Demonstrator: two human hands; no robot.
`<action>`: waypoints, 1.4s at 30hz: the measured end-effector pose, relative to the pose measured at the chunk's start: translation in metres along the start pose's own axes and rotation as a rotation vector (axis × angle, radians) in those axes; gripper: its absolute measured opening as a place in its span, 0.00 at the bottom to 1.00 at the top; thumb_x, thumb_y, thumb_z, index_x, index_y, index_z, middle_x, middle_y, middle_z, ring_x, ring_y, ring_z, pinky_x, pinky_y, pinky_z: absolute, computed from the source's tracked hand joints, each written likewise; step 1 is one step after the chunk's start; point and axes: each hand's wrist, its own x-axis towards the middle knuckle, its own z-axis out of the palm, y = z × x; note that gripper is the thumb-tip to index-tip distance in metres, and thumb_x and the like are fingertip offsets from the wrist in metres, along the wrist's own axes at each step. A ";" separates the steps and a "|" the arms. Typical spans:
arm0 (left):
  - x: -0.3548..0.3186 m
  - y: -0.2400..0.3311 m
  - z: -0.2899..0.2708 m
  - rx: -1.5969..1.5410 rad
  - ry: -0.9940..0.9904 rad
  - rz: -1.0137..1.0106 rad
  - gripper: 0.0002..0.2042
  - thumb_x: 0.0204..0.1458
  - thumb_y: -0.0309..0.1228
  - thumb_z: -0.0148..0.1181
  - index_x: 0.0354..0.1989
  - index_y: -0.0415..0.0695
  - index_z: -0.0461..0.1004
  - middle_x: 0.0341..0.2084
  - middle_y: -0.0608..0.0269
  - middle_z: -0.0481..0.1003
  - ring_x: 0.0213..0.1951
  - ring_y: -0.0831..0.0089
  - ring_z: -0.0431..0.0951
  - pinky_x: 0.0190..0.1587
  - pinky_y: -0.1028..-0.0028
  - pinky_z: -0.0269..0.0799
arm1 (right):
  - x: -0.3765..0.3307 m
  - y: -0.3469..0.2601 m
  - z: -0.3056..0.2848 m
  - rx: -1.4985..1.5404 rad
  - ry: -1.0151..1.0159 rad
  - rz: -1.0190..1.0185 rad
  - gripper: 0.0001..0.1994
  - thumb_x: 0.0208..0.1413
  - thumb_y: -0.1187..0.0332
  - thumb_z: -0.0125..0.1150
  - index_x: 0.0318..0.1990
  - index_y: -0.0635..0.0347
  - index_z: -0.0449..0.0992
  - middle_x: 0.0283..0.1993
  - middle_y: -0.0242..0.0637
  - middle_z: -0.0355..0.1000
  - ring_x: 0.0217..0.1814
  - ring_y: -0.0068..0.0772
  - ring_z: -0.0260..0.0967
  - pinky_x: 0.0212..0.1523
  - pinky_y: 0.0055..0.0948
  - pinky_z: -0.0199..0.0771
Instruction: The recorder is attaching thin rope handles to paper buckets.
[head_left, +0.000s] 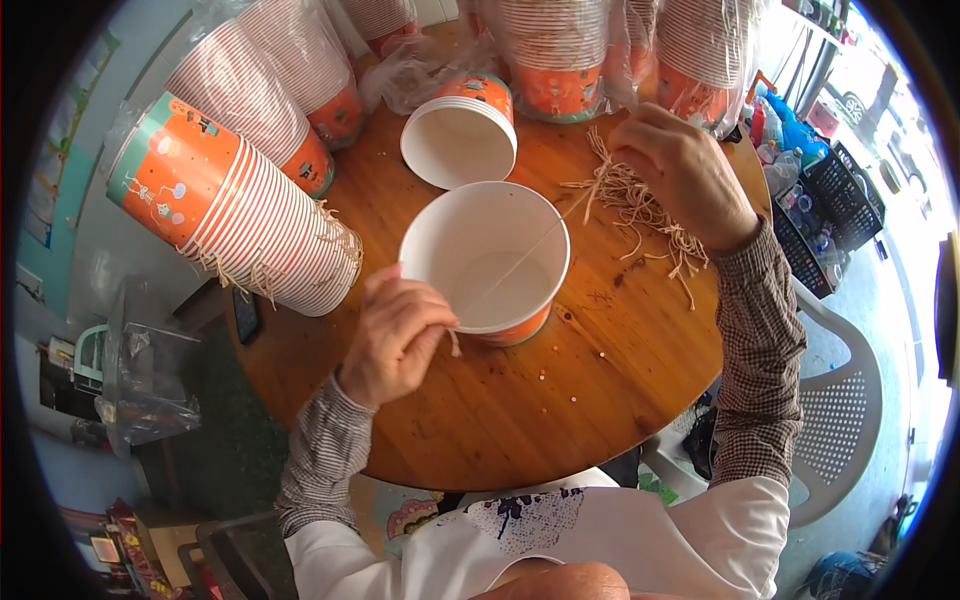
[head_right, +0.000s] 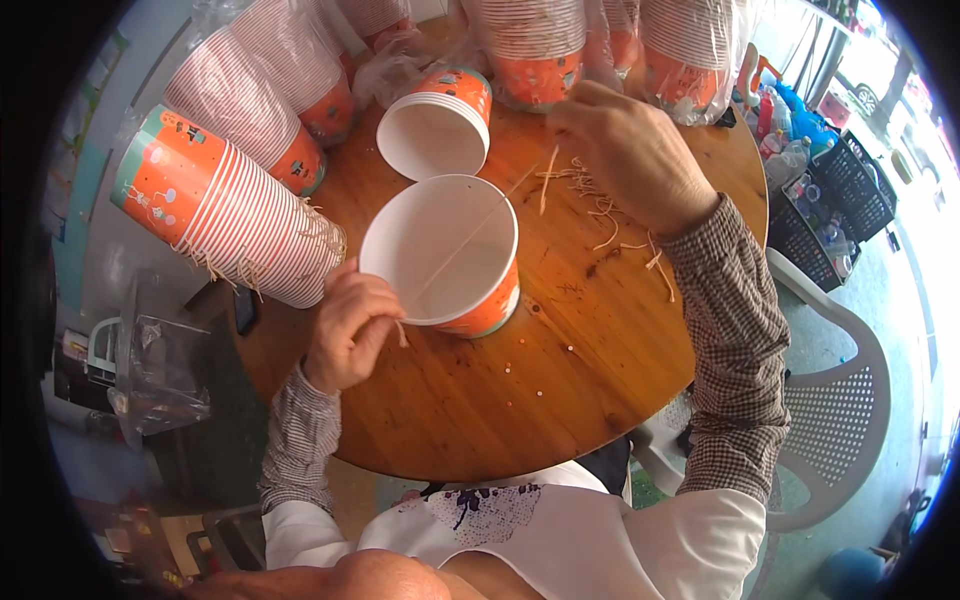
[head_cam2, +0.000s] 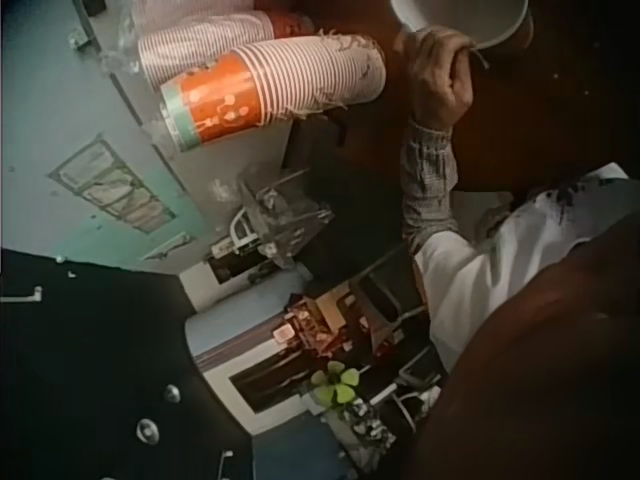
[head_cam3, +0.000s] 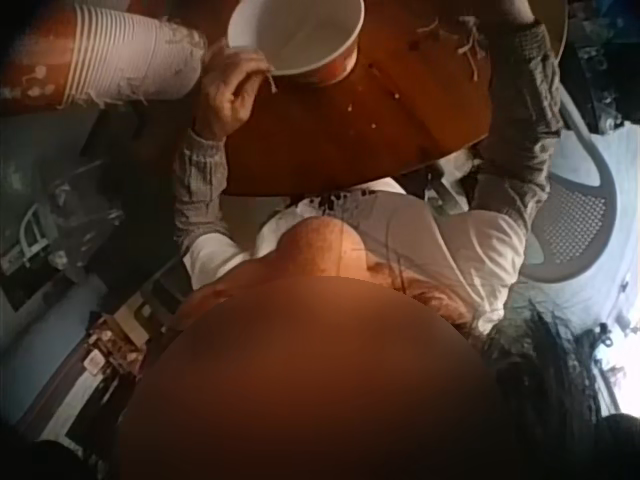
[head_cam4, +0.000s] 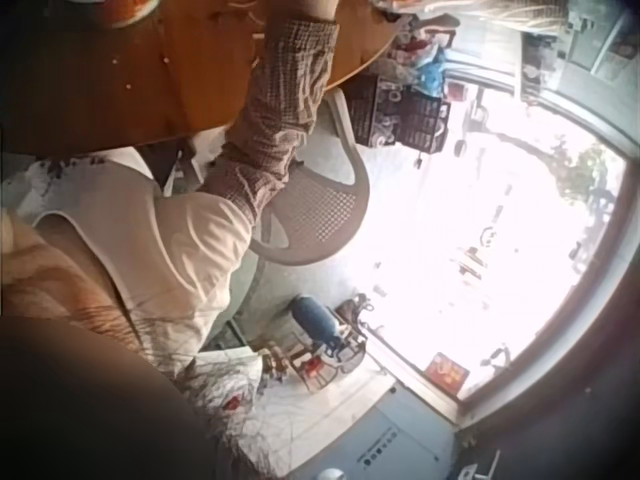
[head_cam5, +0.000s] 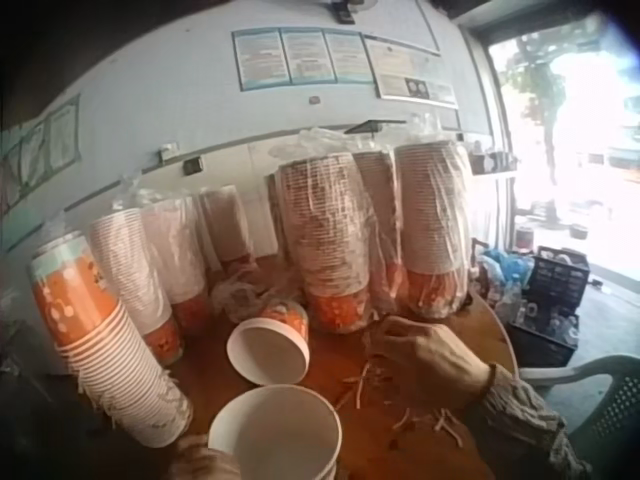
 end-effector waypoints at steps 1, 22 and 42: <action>0.000 -0.007 -0.008 0.032 -0.025 0.002 0.04 0.50 0.21 0.57 0.31 0.44 0.72 0.29 0.65 0.76 0.42 0.64 0.77 0.61 0.60 0.56 | -0.002 0.007 0.001 -0.041 0.017 0.068 0.04 0.56 0.74 0.60 0.37 0.64 0.74 0.35 0.40 0.71 0.35 0.39 0.73 0.37 0.34 0.74; 0.020 0.041 0.063 -1.396 0.209 -0.587 0.23 0.68 0.43 0.42 0.48 0.32 0.72 0.39 0.53 0.77 0.38 0.69 0.80 0.40 0.73 0.76 | -0.014 -0.070 0.068 2.035 -0.119 0.724 0.09 0.67 0.65 0.50 0.41 0.61 0.72 0.25 0.29 0.71 0.17 0.17 0.64 0.14 0.16 0.63; 0.063 0.032 0.036 -0.782 0.076 -0.590 0.16 0.65 0.34 0.51 0.27 0.37 0.72 0.15 0.69 0.69 0.16 0.85 0.67 0.18 0.82 0.61 | -0.027 -0.064 0.078 1.452 0.054 0.502 0.11 0.68 0.66 0.50 0.49 0.64 0.72 0.37 0.32 0.75 0.22 0.15 0.68 0.22 0.17 0.68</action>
